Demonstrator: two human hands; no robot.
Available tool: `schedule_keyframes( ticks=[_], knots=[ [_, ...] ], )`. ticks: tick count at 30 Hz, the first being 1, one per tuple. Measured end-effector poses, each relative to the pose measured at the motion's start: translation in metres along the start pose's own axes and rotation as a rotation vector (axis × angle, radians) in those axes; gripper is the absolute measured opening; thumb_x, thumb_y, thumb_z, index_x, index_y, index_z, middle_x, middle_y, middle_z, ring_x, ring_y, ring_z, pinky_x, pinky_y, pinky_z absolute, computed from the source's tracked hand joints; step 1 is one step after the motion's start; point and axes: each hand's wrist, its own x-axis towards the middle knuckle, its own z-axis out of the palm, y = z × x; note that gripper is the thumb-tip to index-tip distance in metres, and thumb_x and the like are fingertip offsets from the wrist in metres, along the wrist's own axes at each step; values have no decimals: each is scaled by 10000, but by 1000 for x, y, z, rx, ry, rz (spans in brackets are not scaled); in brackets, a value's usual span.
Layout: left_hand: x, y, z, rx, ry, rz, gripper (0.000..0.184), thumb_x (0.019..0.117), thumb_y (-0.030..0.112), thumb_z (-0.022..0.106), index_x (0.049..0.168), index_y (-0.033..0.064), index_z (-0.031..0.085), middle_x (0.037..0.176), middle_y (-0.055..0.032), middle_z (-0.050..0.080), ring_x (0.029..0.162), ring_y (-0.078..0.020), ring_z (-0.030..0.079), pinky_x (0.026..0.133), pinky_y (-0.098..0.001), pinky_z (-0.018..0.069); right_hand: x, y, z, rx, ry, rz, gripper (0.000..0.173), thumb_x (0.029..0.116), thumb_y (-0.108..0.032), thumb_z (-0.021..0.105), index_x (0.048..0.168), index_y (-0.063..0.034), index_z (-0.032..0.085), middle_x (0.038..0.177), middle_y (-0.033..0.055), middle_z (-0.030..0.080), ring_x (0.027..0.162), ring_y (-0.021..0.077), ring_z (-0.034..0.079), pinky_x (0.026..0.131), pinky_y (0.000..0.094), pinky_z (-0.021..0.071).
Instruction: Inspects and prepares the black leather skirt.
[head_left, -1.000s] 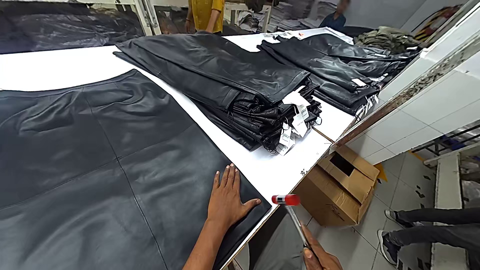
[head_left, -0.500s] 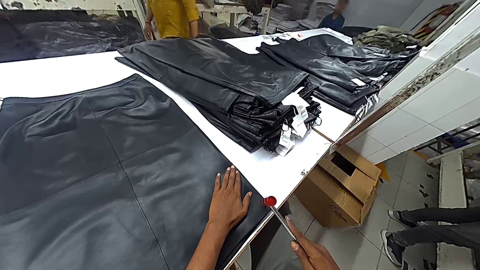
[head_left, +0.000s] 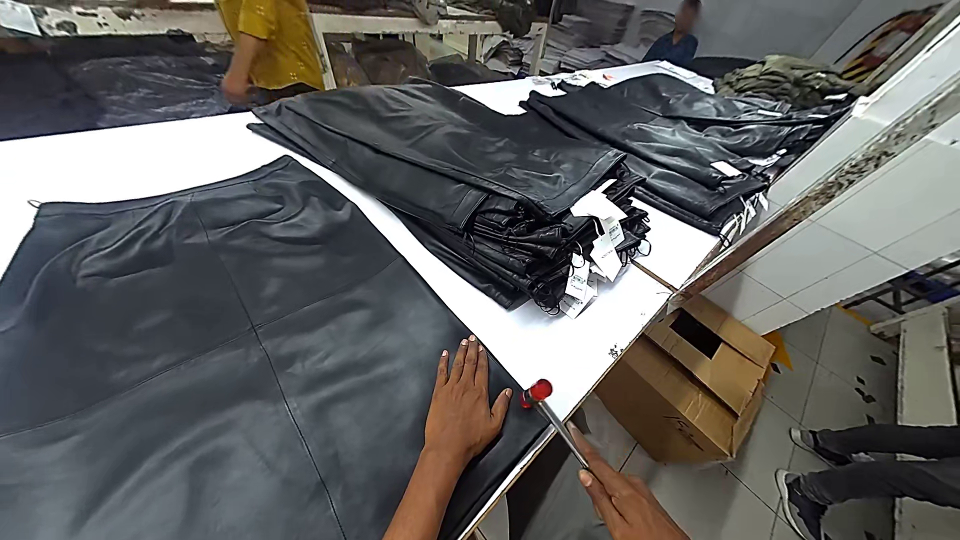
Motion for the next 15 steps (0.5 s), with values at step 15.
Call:
schedule_keyframes(
  ticks=[15],
  knots=[
    [-1,-4,6,-43,129,-9,731,1033,513,280,1582,42,385,1687,-73,302,1579,-237,218,1279,-512,149,29,5,10,30,158,-207,545,1115,-429,312,1594,-183,395,743,69,637,546,152,558,537,345,530]
  ],
)
